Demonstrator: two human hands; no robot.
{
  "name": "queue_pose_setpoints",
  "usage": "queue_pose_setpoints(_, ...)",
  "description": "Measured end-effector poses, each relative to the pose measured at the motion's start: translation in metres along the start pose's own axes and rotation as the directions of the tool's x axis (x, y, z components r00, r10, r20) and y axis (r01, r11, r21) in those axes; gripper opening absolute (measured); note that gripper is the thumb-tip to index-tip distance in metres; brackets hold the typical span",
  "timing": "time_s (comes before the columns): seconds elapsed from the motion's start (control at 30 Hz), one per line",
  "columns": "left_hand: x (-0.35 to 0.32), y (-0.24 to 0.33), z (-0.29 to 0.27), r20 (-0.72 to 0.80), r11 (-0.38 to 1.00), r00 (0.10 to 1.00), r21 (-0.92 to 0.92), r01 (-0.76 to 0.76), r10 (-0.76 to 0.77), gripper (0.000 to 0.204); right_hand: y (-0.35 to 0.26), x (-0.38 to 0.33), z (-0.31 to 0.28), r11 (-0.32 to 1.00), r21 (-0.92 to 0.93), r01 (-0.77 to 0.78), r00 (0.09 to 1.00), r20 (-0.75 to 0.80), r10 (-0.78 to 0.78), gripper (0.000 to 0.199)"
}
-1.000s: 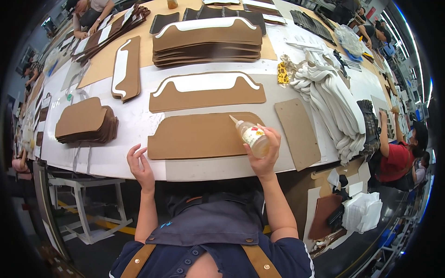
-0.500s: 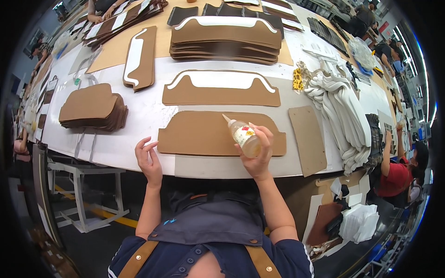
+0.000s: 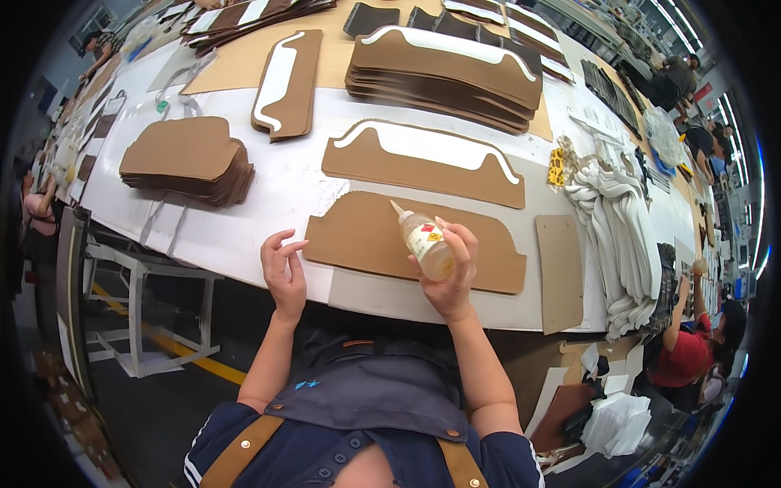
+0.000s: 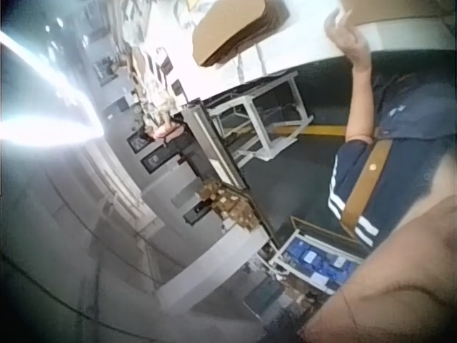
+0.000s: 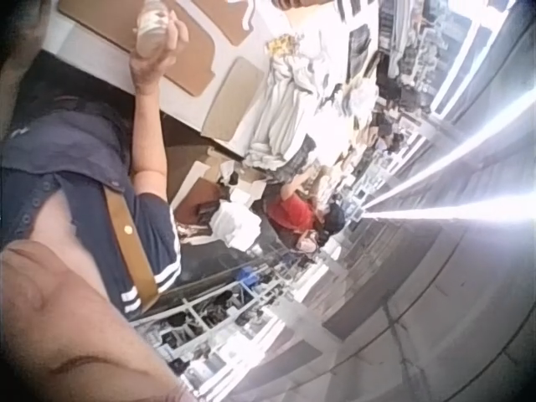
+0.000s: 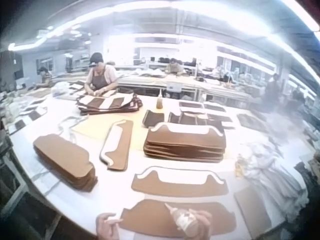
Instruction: Applying glue and attaching white material components to brown leather pieces at a workshop table.
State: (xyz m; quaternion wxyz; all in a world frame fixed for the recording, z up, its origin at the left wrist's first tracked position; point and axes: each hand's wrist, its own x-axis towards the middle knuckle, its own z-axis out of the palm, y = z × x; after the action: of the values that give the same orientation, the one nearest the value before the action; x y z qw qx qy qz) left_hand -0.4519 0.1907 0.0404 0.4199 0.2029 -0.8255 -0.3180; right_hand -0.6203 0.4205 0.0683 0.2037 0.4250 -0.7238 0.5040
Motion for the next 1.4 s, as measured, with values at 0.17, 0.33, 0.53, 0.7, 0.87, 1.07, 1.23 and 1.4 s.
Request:
queue_pose_setpoints(0.17,-0.001,0.000,-0.001,0.001,1.000,1.000,-0.002,0.014,-0.014,0.028,-0.005,0.012,0.014,0.999,0.029,0.037,0.999,0.014,-0.037,0.075)
queue_pose_setpoints(0.33,0.000,-0.003,-0.001,0.000,1.000,1.000,-0.013,-0.006,0.006,0.033,-0.007,0.020,0.024,0.996,0.074,0.044,0.996,0.068,-0.049,0.076)
queue_pose_setpoints(0.53,0.001,-0.001,-0.003,-0.004,1.000,1.000,-0.010,-0.010,0.010,0.031,-0.006,0.032,0.031,0.991,0.115,0.064,0.990,0.118,-0.078,0.078)
queue_pose_setpoints(0.7,-0.001,-0.003,-0.002,-0.013,1.000,1.000,-0.004,-0.016,0.016,0.031,0.001,0.032,0.036,0.985,0.168,0.029,0.986,0.159,-0.056,0.077)
queue_pose_setpoints(0.87,-0.001,-0.002,-0.003,-0.022,1.000,0.999,0.008,-0.028,0.029,0.031,-0.001,0.038,0.038,0.974,0.225,0.030,0.980,0.186,-0.073,0.077)
queue_pose_setpoints(1.07,0.000,0.000,-0.003,-0.022,0.999,0.999,0.015,-0.030,0.030,0.031,0.002,0.038,0.038,0.962,0.273,0.004,0.973,0.219,-0.066,0.075)
queue_pose_setpoints(1.23,0.002,0.000,-0.004,-0.063,0.997,0.997,0.059,-0.043,0.047,0.031,0.002,0.035,0.040,0.940,0.340,-0.027,0.967,0.249,-0.062,0.075)
queue_pose_setpoints(1.4,-0.001,-0.001,-0.004,-0.112,0.999,0.994,0.051,-0.002,0.007,0.029,-0.006,0.030,0.040,0.927,0.372,-0.046,0.963,0.264,-0.058,0.074)
